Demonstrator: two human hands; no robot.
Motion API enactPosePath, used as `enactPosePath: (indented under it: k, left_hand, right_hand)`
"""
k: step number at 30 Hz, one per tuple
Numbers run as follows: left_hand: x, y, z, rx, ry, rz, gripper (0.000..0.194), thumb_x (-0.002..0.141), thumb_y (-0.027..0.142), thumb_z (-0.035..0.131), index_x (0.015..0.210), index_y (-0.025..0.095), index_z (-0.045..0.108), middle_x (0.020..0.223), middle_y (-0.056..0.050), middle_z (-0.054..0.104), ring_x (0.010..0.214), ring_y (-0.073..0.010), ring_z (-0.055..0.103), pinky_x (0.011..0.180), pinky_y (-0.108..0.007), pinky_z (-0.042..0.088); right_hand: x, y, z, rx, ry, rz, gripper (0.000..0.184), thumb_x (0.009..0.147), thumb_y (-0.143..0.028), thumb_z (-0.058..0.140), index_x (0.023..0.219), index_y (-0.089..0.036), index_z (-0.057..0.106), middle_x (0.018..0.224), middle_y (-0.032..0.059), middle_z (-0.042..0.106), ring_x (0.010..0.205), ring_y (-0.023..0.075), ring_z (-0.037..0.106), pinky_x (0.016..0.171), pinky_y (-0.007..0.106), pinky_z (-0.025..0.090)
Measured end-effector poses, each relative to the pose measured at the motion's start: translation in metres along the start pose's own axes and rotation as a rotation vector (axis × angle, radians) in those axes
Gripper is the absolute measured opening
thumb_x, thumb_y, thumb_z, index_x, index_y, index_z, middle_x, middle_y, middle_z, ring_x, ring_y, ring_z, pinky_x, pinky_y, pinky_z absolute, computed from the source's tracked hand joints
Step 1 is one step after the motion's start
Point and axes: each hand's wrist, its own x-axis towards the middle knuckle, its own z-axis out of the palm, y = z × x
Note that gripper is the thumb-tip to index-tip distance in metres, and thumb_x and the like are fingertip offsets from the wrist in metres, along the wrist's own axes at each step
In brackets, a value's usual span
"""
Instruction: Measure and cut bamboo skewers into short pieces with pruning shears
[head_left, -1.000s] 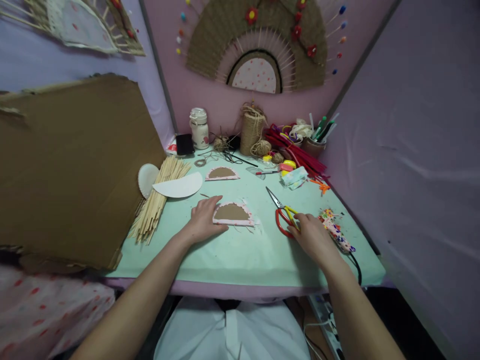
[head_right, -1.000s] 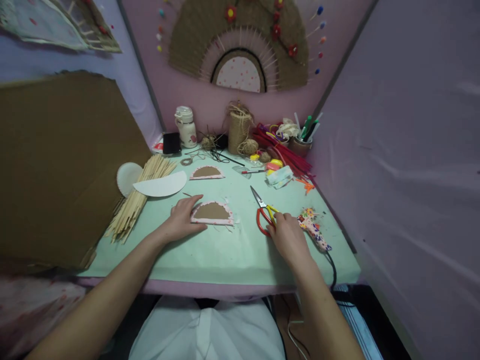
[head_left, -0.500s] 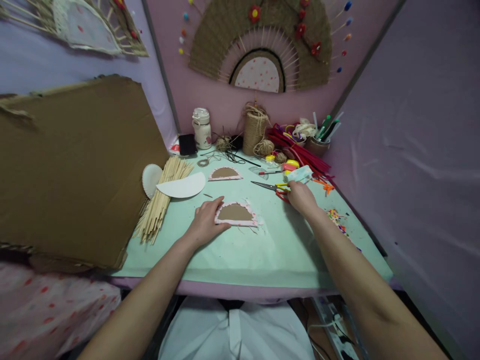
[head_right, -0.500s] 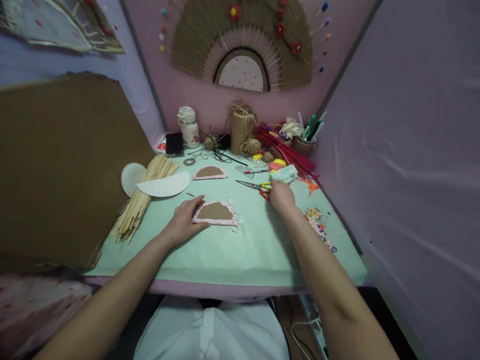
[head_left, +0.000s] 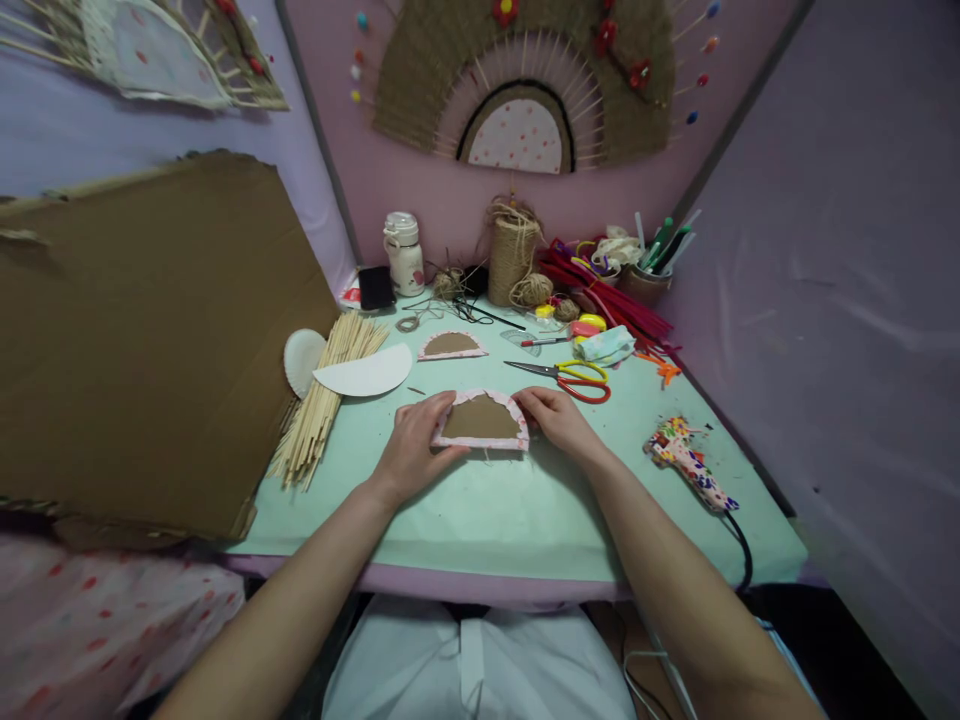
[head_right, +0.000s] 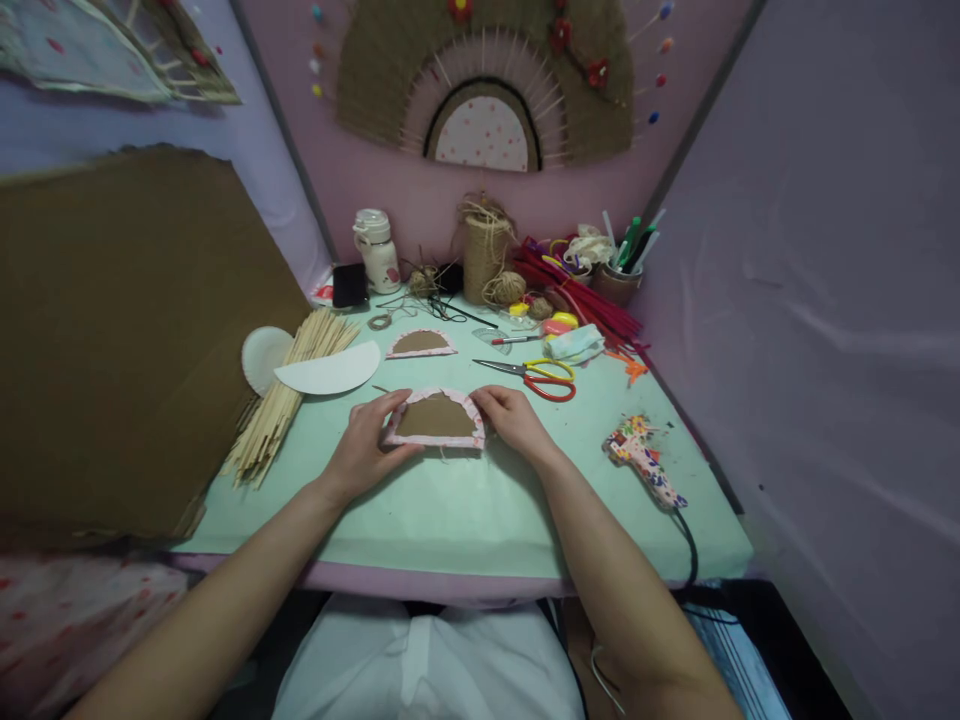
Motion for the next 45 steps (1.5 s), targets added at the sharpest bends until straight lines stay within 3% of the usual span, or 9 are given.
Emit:
enactPosePath:
  k: [7,15,25,36,40,45]
  left_hand:
    - [0.000,0.004,0.005,-0.083,-0.055,0.059,0.062,0.082,0.035,0.067,0.135,0.024,0.038,0.138,-0.013,0.053,0.128,-0.0266,0.049,0.103,-0.043,0.041]
    - [0.000,0.004,0.007,-0.146,-0.092,0.014,0.066,0.078,0.033,0.070,0.135,0.025,0.039,0.135,-0.012,0.054,0.125,-0.0272,0.052,0.104,-0.045,0.043]
    - [0.000,0.006,0.006,-0.163,-0.097,-0.011,0.065,0.078,0.034,0.069,0.135,0.024,0.040,0.135,-0.012,0.054,0.125,-0.0270,0.052,0.104,-0.044,0.042]
    - [0.000,0.008,0.004,-0.178,-0.120,-0.062,0.066,0.076,0.037,0.070,0.134,0.024,0.041,0.132,-0.011,0.057,0.120,-0.0267,0.055,0.100,-0.042,0.045]
    - [0.000,0.009,0.003,-0.166,-0.066,-0.112,0.063,0.074,0.043,0.071,0.128,0.023,0.046,0.126,-0.010,0.059,0.113,-0.0260,0.058,0.096,-0.040,0.047]
    - [0.002,0.009,0.003,-0.219,0.151,-0.290,0.061,0.070,0.046,0.074,0.121,0.023,0.050,0.115,-0.006,0.063,0.094,-0.0212,0.062,0.084,-0.035,0.051]
  right_hand:
    - [-0.008,0.006,-0.003,0.108,0.001,0.032,0.040,0.078,-0.055,0.060,0.075,-0.015,0.066,0.060,-0.0014,0.054,0.054,0.0105,0.040,0.050,0.024,0.028]
    - [-0.007,0.008,-0.001,0.115,0.017,0.037,0.036,0.074,-0.051,0.062,0.071,-0.016,0.064,0.055,-0.0027,0.052,0.051,0.0106,0.039,0.051,0.025,0.029]
    - [-0.009,0.005,0.001,0.070,0.054,0.014,0.032,0.076,-0.049,0.060,0.070,-0.018,0.061,0.058,-0.0023,0.053,0.056,0.0127,0.042,0.055,0.026,0.033]
    - [-0.014,0.000,-0.001,0.071,0.063,0.024,0.046,0.083,-0.059,0.050,0.069,-0.018,0.061,0.061,-0.0003,0.056,0.060,0.0152,0.046,0.055,0.026,0.034]
    - [-0.012,0.001,-0.001,0.107,0.072,0.034,0.045,0.082,-0.060,0.051,0.078,-0.017,0.065,0.070,0.0020,0.062,0.064,0.0160,0.050,0.056,0.026,0.038]
    - [-0.011,0.003,-0.001,0.194,0.125,0.039,0.054,0.087,-0.064,0.037,0.095,-0.018,0.063,0.082,0.0060,0.065,0.065,0.0155,0.056,0.055,0.026,0.041]
